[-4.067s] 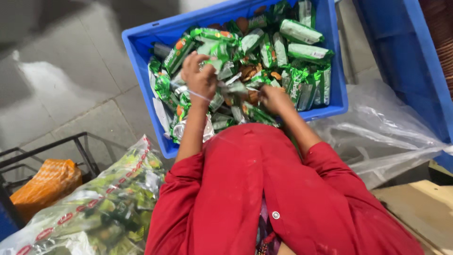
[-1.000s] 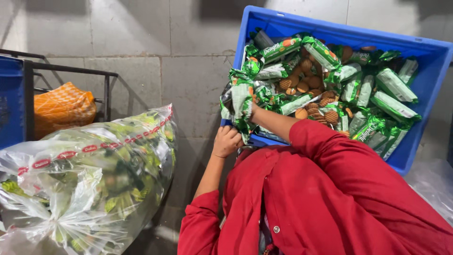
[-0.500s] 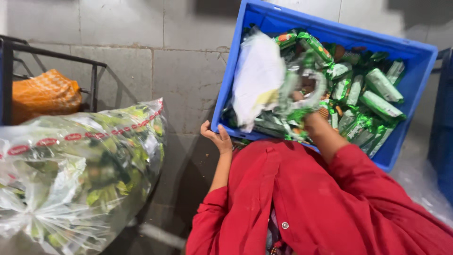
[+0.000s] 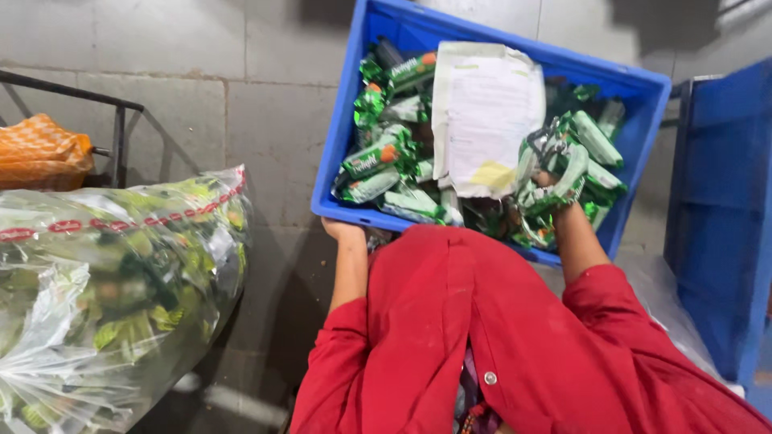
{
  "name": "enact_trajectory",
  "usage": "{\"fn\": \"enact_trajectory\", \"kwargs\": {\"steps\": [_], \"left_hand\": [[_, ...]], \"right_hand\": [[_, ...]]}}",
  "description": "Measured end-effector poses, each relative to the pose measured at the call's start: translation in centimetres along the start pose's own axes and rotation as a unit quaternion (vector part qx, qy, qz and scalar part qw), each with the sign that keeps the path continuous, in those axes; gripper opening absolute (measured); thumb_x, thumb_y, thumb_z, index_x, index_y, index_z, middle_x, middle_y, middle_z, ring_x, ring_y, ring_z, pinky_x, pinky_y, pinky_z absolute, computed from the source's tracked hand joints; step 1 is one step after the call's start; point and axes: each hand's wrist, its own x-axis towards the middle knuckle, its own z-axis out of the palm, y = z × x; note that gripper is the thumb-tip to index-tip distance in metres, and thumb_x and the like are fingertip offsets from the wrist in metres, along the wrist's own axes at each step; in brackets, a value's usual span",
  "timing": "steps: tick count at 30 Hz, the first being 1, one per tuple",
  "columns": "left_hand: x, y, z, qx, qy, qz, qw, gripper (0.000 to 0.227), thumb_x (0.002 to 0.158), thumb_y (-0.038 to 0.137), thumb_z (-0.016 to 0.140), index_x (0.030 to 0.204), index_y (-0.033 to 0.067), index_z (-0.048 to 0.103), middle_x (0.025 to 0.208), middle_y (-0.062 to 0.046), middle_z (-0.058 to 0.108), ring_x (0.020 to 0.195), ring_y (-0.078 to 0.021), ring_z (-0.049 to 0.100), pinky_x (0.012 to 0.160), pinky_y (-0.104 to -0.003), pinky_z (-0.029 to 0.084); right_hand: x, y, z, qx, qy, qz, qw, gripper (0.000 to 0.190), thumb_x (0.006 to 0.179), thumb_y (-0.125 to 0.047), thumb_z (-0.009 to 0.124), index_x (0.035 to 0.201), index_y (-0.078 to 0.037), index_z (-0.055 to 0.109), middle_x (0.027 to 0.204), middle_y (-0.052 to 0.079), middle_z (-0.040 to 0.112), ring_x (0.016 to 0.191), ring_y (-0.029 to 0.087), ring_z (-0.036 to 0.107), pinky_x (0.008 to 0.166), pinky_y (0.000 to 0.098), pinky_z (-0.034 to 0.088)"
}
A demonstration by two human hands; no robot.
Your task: The person repeatedly picks wrapped cookies from a blue crate, unwraps them by hand, and places the unwrapped cookies into a second blue crate. The process continues throughout the clip with multiple units handled one at a time.
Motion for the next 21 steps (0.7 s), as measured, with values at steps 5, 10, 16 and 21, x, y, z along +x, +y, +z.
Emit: {"fn": "enact_trajectory", "kwargs": {"steps": [5,10,16,21], "left_hand": [[-0.4,-1.2,0.5,0.029,-0.022,0.003,0.999,0.050,0.100,0.037,0.044,0.131,-0.0012,0.057,0.128,-0.018,0.061,0.113,-0.0341,0.061,0.101,-0.050,0.050],[-2.6,-2.4,-1.5,0.055,-0.002,-0.040,0.998,0.046,0.100,0.031,0.046,0.127,-0.0032,0.063,0.123,-0.019,0.066,0.106,-0.0356,0.067,0.095,-0.051,0.056],[-2.4,-1.6,-4.4,0.038,-0.057,-0.078,0.995,0.028,0.101,0.022,0.053,0.119,0.0027,0.062,0.112,-0.012,0.068,0.098,-0.0262,0.067,0.088,-0.042,0.057],[-5.2,0.2,-8.4,-0.108,-0.055,-0.008,0.993,0.007,0.100,-0.001,0.061,0.095,0.0052,0.059,0.090,-0.004,0.060,0.078,-0.0162,0.056,0.071,-0.028,0.051]], "right_hand": [[-0.9,-0.3,0.1,-0.003,-0.003,-0.013,1.000,0.046,0.090,-0.039,0.073,0.121,-0.008,0.061,0.108,0.005,0.063,0.100,0.019,0.061,0.087,0.0366,0.052],[-1.7,-2.8,2.5,-0.009,-0.022,-0.022,0.999,0.049,0.088,-0.040,0.075,0.122,-0.008,0.061,0.108,0.004,0.063,0.100,0.019,0.061,0.086,0.0367,0.052],[-4.9,-5.7,4.8,0.076,0.058,0.067,0.993,0.040,0.092,-0.046,0.064,0.112,-0.011,0.062,0.099,0.003,0.065,0.091,0.020,0.063,0.080,0.0374,0.052],[-5.5,-7.6,5.8,0.128,0.089,0.101,0.983,0.040,0.108,-0.049,0.052,0.095,-0.011,0.058,0.088,0.004,0.060,0.085,0.023,0.058,0.078,0.0418,0.049]]}}
